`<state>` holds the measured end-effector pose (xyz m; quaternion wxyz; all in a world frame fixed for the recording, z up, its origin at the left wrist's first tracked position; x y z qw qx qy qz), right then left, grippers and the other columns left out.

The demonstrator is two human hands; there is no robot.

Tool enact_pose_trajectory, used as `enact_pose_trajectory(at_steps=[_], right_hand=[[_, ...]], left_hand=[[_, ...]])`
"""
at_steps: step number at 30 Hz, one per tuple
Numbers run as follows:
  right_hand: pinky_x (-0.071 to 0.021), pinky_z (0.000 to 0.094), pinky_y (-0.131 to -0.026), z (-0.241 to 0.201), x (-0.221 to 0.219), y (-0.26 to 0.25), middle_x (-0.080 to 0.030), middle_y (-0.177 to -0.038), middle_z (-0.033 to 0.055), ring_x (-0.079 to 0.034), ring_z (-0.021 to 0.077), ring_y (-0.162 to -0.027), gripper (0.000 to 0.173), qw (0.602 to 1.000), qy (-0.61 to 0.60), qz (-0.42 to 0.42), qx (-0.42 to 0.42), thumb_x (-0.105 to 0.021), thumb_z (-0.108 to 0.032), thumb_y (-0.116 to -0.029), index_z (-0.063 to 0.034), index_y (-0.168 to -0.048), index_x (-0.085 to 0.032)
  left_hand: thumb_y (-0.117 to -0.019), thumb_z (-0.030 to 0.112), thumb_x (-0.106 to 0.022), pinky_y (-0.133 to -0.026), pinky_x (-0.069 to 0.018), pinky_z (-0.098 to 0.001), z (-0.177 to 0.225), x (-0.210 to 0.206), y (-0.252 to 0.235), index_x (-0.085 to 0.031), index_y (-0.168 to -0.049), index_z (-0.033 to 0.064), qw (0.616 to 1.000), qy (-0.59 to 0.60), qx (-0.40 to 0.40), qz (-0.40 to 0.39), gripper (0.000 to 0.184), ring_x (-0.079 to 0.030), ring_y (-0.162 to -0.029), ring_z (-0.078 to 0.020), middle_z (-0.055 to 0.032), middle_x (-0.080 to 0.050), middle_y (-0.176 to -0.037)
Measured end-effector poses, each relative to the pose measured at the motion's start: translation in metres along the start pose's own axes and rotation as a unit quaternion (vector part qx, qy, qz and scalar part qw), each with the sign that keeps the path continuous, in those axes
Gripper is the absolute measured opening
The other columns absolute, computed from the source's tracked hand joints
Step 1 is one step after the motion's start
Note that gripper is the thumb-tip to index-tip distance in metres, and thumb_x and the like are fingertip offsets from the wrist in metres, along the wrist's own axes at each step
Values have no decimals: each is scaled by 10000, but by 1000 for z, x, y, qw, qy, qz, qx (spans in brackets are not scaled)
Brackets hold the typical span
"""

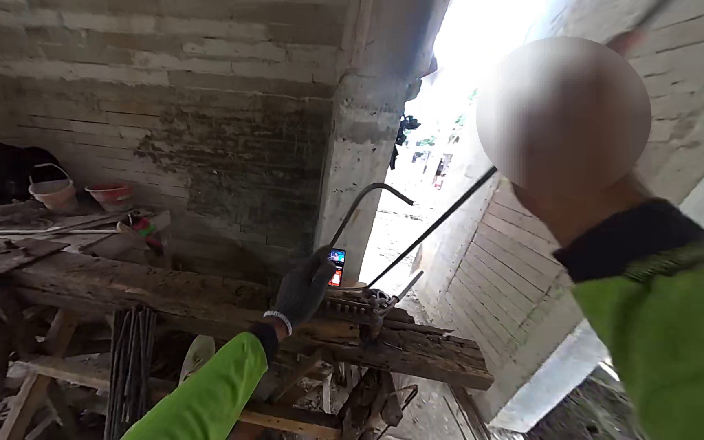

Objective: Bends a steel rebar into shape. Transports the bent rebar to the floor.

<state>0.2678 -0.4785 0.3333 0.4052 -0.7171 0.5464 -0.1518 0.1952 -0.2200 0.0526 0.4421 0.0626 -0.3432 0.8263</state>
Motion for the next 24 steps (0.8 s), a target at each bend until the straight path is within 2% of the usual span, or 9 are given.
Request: enact_pose_trajectory(at_steps=[2, 3, 5, 7, 9, 12, 15, 20, 24], right_hand=[[-432, 183, -574, 6, 24, 15, -373, -573, -165, -413, -18, -510, 393, 998, -59, 1, 2, -230, -498, -1117, -294, -886, -475], [-444, 182, -609, 20, 42, 24, -399, -601, -168, -437, -22, -543, 395, 997, -78, 6, -1, -227, -499, -1116, -304, -894, -489], [-502, 239, -786, 64, 86, 48, -501, -719, -165, -551, -11, -717, 437, 997, -63, 20, -41, -173, -570, -1089, -323, -955, -508], [-524, 282, -905, 127, 130, 82, -606, -895, -143, -631, 15, -894, 502, 990, -1, 49, -135, -169, -597, -1075, -280, -1153, -551], [-553, 256, -847, 199, 168, 122, -643, -935, -99, -651, 20, -851, 512, 965, 26, 85, -247, -196, -516, -1107, -191, -1288, -548], [-615, 282, -746, 290, 195, 176, -664, -913, 37, -700, 104, -778, 365, 918, -22, 166, -360, -305, -323, -1139, -42, -1301, -471], [-622, 301, -748, 348, 198, 203, -638, -1036, 110, -712, 154, -824, 364, 875, -54, 232, -422, -339, -302, -1136, -27, -1370, -389], [-620, 303, -741, 384, 209, 207, -622, -1105, 143, -712, 174, -855, 392, 854, -50, 265, -445, -374, -291, -1129, -21, -1413, -377], [-605, 290, -772, 386, 214, 217, -610, -1131, 145, -698, 167, -881, 394, 846, -35, 268, -460, -364, -277, -1132, -18, -1429, -367]], left_hand=[[-1087, 363, -478, -607, -552, -366, -3, 8, 19, -645, -1248, 187, 997, 16, -77, 9, 291, -614, -674, -136, -2, -658, -860], [-1080, 328, -502, -643, -575, -346, -4, 14, 31, -672, -1182, 175, 993, -2, -117, -6, 251, -633, -700, -101, 31, -675, -866], [-1063, 393, -518, -679, -597, -349, -6, 22, 53, -706, -1173, 223, 974, -84, -205, -43, 276, -669, -743, -62, 71, -712, -883], [-1071, 487, -435, -676, -587, -396, -16, 26, 66, -683, -1291, 314, 947, -185, -254, -73, 374, -692, -768, -111, 43, -731, -898], [-1079, 489, -418, -668, -575, -428, -39, 27, 72, -631, -1358, 403, 921, -278, -252, -107, 361, -700, -770, -167, 22, -729, -883], [-1074, 477, -452, -719, -582, -477, -79, 23, 80, -598, -1372, 438, 893, -348, -227, -172, 334, -709, -825, -226, -9, -725, -917], [-1073, 459, -449, -782, -576, -511, -107, 17, 82, -579, -1390, 424, 878, -376, -179, -237, 344, -710, -907, -271, -46, -726, -999], [-1063, 444, -458, -777, -561, -528, -121, -4, 81, -575, -1382, 452, 887, -359, -131, -259, 339, -704, -897, -278, -45, -720, -978], [-1073, 540, -393, -767, -568, -503, -121, -17, 83, -603, -1342, 455, 898, -346, -120, -244, 353, -705, -871, -246, -22, -721, -956]])
Point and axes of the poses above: each hand's wrist, its own y-axis away from the middle knuckle, its own x-axis out of the back of the hand, z = x × y, the point moved 5 cm from there along -y, towards the middle knuckle
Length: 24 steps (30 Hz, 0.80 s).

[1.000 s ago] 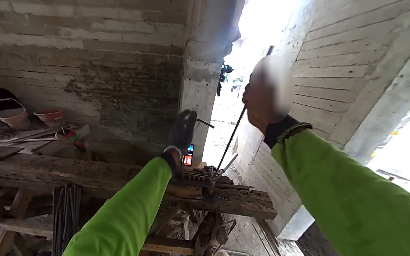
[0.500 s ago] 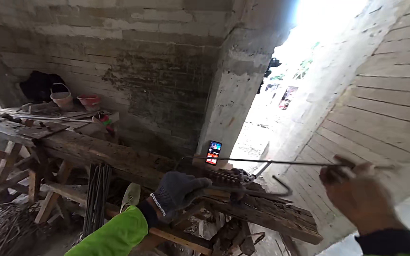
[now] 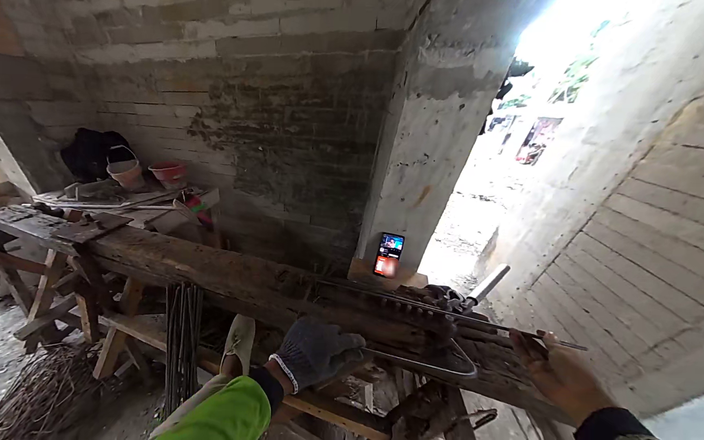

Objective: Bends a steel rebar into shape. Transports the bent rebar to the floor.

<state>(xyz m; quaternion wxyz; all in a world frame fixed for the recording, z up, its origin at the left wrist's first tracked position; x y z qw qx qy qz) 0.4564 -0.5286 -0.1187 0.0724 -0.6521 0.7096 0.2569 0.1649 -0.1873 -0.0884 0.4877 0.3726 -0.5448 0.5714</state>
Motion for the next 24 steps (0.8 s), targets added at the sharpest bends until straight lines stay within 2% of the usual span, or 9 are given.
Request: enact_pose_trajectory(at_steps=[3, 6, 8, 10, 13, 17, 20, 22, 24], right_hand=[[-590, 325, -727, 7, 0, 19, -655, -1036, 137, -682, 179, -824, 394, 996, 83, -3, -10, -410, -316, -1116, -9, -1360, -452], [-576, 417, -735, 12, -1, 50, -661, -1123, 169, -679, 245, -865, 541, 975, 218, -28, -25, -447, -444, -1090, -26, -1435, -443], [-584, 471, -755, 15, -9, 79, -688, -1112, 196, -703, 292, -886, 657, 938, 336, -69, -42, -442, -554, -1064, 5, -1409, -482], [-586, 478, -732, 19, -21, 111, -738, -989, 149, -720, 285, -832, 728, 890, 427, -135, -92, -378, -663, -1038, -28, -1291, -628], [-593, 408, -641, 28, -38, 139, -740, -863, 81, -713, 221, -710, 622, 836, 500, -202, -103, -373, -588, -1073, -53, -1170, -676], [-519, 292, -524, 38, -40, 138, -703, -754, 40, -639, 134, -576, 442, 836, 509, -189, -80, -477, -431, -1093, -52, -1045, -698], [-504, 298, -550, 36, -38, 142, -708, -764, 33, -643, 135, -615, 434, 845, 490, -178, -120, -480, -437, -1089, -64, -1027, -694], [-493, 297, -537, 37, -37, 141, -709, -749, 30, -643, 133, -606, 435, 850, 482, -172, -129, -489, -440, -1082, -71, -981, -696], [-480, 294, -531, 38, -37, 139, -716, -739, 23, -644, 127, -600, 438, 851, 478, -168, -137, -496, -444, -1077, -81, -942, -702]], left_hand=[[-1071, 555, -377, -800, -568, -496, -2, -10, 3, -639, -1294, 434, 1000, 2, 3, 1, 364, -707, -897, -211, 7, -729, -973], [-1065, 576, -363, -795, -572, -482, -3, -15, 2, -663, -1246, 403, 1000, -3, 5, -5, 391, -710, -912, -189, 30, -734, -997], [-1066, 588, -347, -817, -575, -479, -3, -14, 1, -673, -1235, 385, 1000, 0, 11, -14, 419, -714, -943, -178, 42, -742, -1030], [-1064, 585, -348, -828, -573, -477, -2, -13, 2, -684, -1222, 371, 1000, 6, 19, -21, 428, -715, -959, -171, 48, -745, -1036], [-1064, 577, -355, -859, -576, -465, -1, -11, 0, -696, -1221, 349, 999, 10, 19, -27, 439, -715, -985, -154, 52, -747, -1055], [-1053, 589, -379, -960, -537, -459, 3, 6, 2, -715, -1186, 385, 999, -10, 35, 15, 415, -681, -1071, -104, 115, -736, -1100], [-1036, 545, -456, -1015, -484, -575, -3, 38, 11, -710, -1241, 303, 969, -10, 211, 128, 407, -606, -1224, -277, -22, -676, -1264], [-1050, 552, -430, -995, -499, -611, -21, 43, 18, -631, -1350, 161, 898, 93, 404, 144, 532, -617, -1213, -357, -150, -638, -1319], [-1057, 609, -375, -930, -545, -562, -42, 25, 24, -527, -1439, 105, 803, 255, 529, 100, 650, -677, -1102, -335, -182, -669, -1246]])
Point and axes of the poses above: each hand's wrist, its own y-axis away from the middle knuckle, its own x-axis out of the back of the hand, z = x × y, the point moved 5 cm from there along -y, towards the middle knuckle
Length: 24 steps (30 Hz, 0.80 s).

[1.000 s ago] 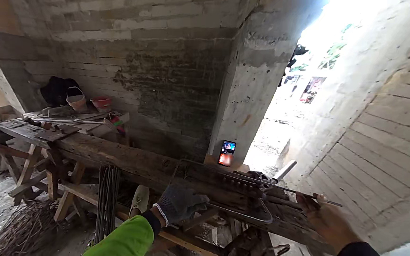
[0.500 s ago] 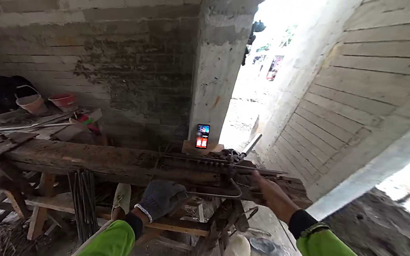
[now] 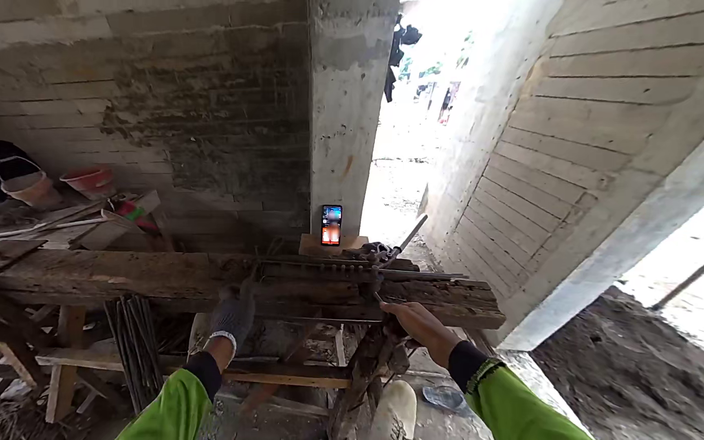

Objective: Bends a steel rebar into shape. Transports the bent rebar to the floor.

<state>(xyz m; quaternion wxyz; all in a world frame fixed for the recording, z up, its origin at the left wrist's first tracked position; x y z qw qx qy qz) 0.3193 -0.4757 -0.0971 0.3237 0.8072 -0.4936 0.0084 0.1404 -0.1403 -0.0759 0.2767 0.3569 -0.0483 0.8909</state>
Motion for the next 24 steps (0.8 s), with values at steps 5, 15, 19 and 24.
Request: enact_pose_trajectory(at_steps=[5, 15, 19, 24], right_hand=[[-567, 342, -624, -8, 14, -11, -744, -808, 26, -692, 141, -657, 478, 986, 152, -32, 63, -486, -471, -1078, -66, -996, -727], [-498, 667, -904, -136, 151, -196, -650, -1320, 154, -615, 430, -1180, 605, 796, 517, 142, 282, -684, 10, -882, -264, -1416, -609], [-397, 680, -1007, -105, 162, -257, -485, -1564, 88, -463, 427, -1380, 676, 765, 603, 130, 187, -725, -63, -876, -392, -1447, -574], [-380, 655, -1104, -63, 215, -227, -461, -1563, 170, -426, 438, -1423, 599, 813, 533, 75, 223, -780, -134, -913, -268, -1462, -579]], left_hand=[[-1102, 529, -325, -508, -433, -334, -16, -28, -16, -642, -1030, 79, 976, 159, 90, -117, 555, -505, -547, -181, -66, -566, -712], [-1097, 484, -376, -461, -458, -321, -26, -33, -25, -593, -894, 77, 970, 195, 111, -94, 504, -514, -480, -176, -59, -544, -628], [-1104, 460, -360, -443, -421, -301, -22, -31, -21, -556, -834, 88, 964, 216, 122, -97, 499, -474, -453, -161, -45, -504, -586], [-1113, 450, -343, -444, -426, -303, -26, -33, -21, -570, -864, 82, 967, 203, 124, -93, 498, -493, -463, -166, -52, -522, -594]])
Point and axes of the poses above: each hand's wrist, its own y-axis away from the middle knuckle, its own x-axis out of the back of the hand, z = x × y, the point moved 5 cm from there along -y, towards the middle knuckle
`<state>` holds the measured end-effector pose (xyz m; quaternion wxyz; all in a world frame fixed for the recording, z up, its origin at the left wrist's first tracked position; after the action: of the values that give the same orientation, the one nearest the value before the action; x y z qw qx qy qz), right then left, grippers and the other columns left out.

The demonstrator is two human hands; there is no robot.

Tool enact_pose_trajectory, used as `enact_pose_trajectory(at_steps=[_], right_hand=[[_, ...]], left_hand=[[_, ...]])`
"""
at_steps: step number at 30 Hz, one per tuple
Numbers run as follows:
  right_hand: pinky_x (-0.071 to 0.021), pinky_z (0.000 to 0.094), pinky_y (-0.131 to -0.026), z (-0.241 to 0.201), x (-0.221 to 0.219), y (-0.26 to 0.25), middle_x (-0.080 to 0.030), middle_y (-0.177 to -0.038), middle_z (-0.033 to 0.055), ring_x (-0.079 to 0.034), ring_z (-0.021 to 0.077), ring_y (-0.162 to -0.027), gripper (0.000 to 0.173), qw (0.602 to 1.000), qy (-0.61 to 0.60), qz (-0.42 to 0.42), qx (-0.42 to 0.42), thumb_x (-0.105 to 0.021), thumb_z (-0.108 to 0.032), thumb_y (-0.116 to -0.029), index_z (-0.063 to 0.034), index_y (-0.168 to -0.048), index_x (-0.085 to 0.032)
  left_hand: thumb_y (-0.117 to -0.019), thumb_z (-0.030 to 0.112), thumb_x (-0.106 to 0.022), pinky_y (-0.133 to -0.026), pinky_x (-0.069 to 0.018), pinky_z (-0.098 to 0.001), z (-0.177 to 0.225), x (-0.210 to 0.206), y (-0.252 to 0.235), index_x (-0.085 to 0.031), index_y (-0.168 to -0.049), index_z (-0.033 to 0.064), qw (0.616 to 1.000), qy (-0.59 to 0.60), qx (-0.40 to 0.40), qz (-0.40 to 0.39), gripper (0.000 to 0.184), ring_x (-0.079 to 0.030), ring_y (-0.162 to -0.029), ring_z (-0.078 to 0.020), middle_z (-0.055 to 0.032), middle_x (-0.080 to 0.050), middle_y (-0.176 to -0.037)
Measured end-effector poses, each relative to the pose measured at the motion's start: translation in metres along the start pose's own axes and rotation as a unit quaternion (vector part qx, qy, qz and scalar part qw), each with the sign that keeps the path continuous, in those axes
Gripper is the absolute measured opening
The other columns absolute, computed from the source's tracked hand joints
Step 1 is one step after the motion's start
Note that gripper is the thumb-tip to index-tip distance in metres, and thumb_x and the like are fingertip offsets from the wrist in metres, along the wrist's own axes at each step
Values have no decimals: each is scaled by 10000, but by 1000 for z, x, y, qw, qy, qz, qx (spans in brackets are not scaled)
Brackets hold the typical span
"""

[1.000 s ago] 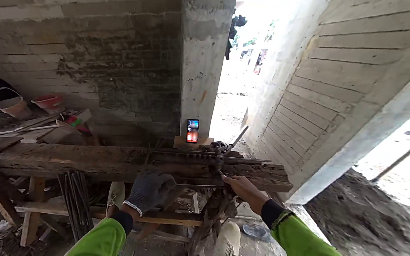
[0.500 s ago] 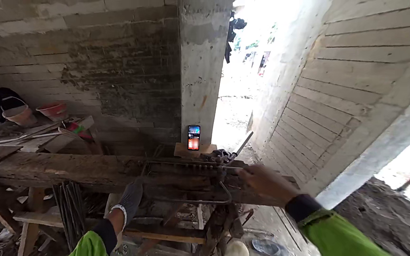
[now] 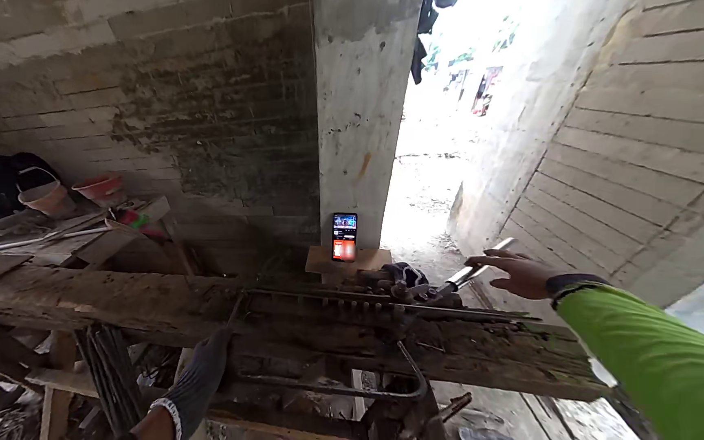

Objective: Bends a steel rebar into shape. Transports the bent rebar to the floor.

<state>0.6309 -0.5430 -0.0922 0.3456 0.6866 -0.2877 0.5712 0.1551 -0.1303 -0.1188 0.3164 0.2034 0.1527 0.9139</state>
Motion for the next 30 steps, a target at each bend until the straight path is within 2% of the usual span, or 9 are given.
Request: enact_pose_trajectory(at_steps=[3, 5, 7, 10, 13, 16, 22, 27, 30], right_hand=[[-367, 651, -1114, 54, -7, 51, -593, -1447, 105, -498, 376, -1377, 464, 1000, 14, 0, 20, -712, -311, -978, -298, -1432, -613], [-404, 660, -1074, 86, -17, 86, -680, -1306, 79, -573, 361, -1279, 430, 999, 31, 21, 5, -693, -483, -957, -319, -1354, -673], [-458, 625, -1033, 115, -31, 113, -711, -1182, 110, -628, 359, -1178, 495, 999, 25, 36, -6, -683, -600, -918, -254, -1269, -718], [-490, 583, -1027, 128, -43, 127, -715, -1184, 139, -652, 351, -1166, 564, 997, -35, 64, -2, -549, -634, -979, -181, -1275, -711], [-497, 577, -1006, 131, -48, 113, -706, -1152, 154, -656, 344, -1150, 760, 998, -21, 45, -36, -474, -793, -911, -127, -1188, -715], [-475, 600, -1036, 140, -51, 101, -691, -1208, 205, -628, 383, -1224, 974, 997, 15, -9, -71, -375, -924, -828, -85, -1205, -693], [-464, 635, -1040, 162, -73, 97, -675, -1217, 244, -590, 459, -1252, 1034, 995, 34, 45, -77, -334, -963, -792, -84, -1213, -681], [-465, 657, -1019, 179, -78, 83, -667, -1231, 241, -589, 463, -1240, 1127, 994, 34, 64, -86, -285, -1048, -682, -138, -1216, -680], [-451, 662, -1033, 174, -71, 85, -659, -1255, 243, -577, 467, -1258, 1139, 993, 34, 56, -97, -301, -1054, -668, -137, -1226, -682]], left_hand=[[-1118, 431, -322, -423, -382, -275, 2, -1, 2, -544, -814, 100, 1000, -5, -15, -4, 501, -452, -441, -145, -32, -491, -569], [-1116, 424, -323, -431, -396, -281, 6, 0, 4, -544, -810, 97, 1000, -16, -11, -5, 499, -468, -448, -153, -39, -507, -573], [-1109, 428, -334, -428, -394, -284, 8, 0, 4, -557, -812, 94, 1000, -21, -5, -6, 500, -472, -442, -157, -45, -523, -572], [-1100, 440, -343, -421, -372, -280, 11, 1, 6, -560, -805, 101, 1000, -27, 0, -9, 499, -455, -437, -155, -43, -519, -573], [-1098, 461, -330, -431, -374, -296, 9, 2, 2, -556, -807, 110, 999, -32, -3, -20, 509, -447, -448, -169, -50, -513, -584], [-1094, 446, -347, -411, -367, -294, 5, 4, -5, -553, -805, 109, 1000, -7, -13, -25, 490, -437, -431, -166, -47, -493, -567], [-1092, 442, -383, -427, -380, -284, 5, 2, -3, -539, -796, 114, 999, 34, 15, -39, 468, -449, -444, -157, -40, -489, -570], [-1096, 447, -362, -442, -397, -289, 6, 3, 2, -536, -803, 116, 999, 23, 14, -44, 475, -471, -460, -165, -44, -506, -582], [-1088, 446, -376, -460, -393, -294, 8, 3, 2, -547, -820, 126, 999, 18, 27, -42, 451, -468, -483, -163, -36, -501, -600]])
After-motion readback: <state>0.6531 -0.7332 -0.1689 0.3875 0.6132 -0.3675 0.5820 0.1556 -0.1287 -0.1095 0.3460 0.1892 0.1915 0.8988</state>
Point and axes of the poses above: each hand's wrist, its own y-axis away from the middle knuckle, its own x-axis out of the back of the hand, z = x × y, the point moved 5 cm from there along -y, towards the middle knuckle
